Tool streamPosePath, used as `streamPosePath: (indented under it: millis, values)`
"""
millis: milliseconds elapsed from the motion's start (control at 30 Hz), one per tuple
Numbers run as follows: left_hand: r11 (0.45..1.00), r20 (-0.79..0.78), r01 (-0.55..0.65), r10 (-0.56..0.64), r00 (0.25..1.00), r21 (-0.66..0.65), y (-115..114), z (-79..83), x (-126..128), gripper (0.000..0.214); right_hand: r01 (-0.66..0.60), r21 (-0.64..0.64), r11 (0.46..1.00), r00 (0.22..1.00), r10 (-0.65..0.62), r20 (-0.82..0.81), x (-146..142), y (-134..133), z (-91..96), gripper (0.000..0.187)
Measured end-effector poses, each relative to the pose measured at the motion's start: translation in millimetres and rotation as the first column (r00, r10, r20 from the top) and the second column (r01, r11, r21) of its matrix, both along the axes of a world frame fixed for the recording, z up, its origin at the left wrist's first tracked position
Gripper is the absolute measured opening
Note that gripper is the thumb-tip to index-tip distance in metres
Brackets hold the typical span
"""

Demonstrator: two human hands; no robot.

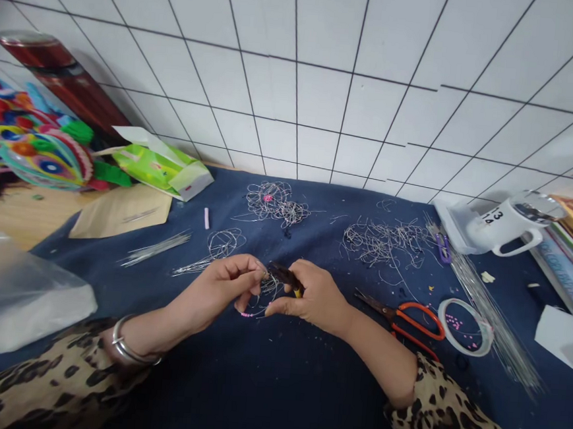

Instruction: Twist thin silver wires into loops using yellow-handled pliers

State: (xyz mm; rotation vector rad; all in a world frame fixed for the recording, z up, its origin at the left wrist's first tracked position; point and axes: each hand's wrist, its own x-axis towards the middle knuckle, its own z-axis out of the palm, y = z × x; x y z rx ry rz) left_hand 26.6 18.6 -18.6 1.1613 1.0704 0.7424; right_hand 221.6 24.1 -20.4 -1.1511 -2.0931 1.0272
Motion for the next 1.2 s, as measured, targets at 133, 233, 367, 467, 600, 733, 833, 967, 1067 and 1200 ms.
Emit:
streamPosePath:
  millis: [133, 233, 367, 467, 600, 733, 833, 967, 1067, 1200]
  values:
    - [0.998, -0.044, 0.055, -0.055, 0.997, -0.005, -1, 1.3, 0, 0.016, -0.014, -0.059, 0.998, 1.0, 0.014, -0.008, 4, 4, 1.8, 0.042]
    - [0.995, -0.048, 0.101, -0.102, 0.994, -0.022, -2, 3.2, 1, 0.016, -0.023, -0.115, 0.993, 1.0, 0.022, -0.011, 6, 5, 1.6, 0.043]
    - [0.984, -0.026, 0.164, -0.166, 0.986, -0.075, -4, 6.8, 2, 0.016, -0.016, -0.156, 0.988, 1.0, 0.016, -0.001, 7, 7, -0.7, 0.044]
    - [0.972, -0.009, 0.204, -0.206, 0.978, -0.118, -5, 7.9, 3, 0.015, -0.016, -0.157, 0.987, 1.0, 0.018, 0.011, 7, 8, -2.4, 0.043]
    - [0.961, 0.045, 0.226, -0.221, 0.974, -0.158, -5, 5.0, 3, 0.015, -0.024, -0.155, 0.988, 0.999, 0.03, 0.032, 6, 7, -1.4, 0.038]
    - [0.979, 0.081, 0.163, -0.153, 0.985, -0.127, -4, 0.9, 2, 0.015, -0.024, -0.109, 0.994, 0.996, 0.034, 0.086, 8, 8, 4.7, 0.026]
    - [0.992, 0.086, 0.092, -0.085, 0.993, -0.091, -3, -1.0, 2, 0.016, 0.011, -0.124, 0.992, 0.987, 0.009, 0.159, 15, 11, 11.5, 0.027]
    - [0.998, 0.088, 0.025, -0.02, 0.996, -0.065, -1, -2.3, 1, 0.018, -0.007, -0.156, 0.988, 0.959, 0.051, 0.279, 28, 17, 19.2, 0.031]
    - [0.998, 0.083, 0.005, 0.0, 0.997, -0.059, 0, -2.8, 0, 0.019, -0.046, -0.157, 0.987, 0.934, 0.098, 0.343, 35, 20, 20.6, 0.031]
    - [0.998, 0.074, 0.018, -0.014, 0.997, -0.055, 0, -2.9, 0, 0.018, -0.113, -0.183, 0.977, 0.92, 0.173, 0.352, 35, 19, 17.8, 0.028]
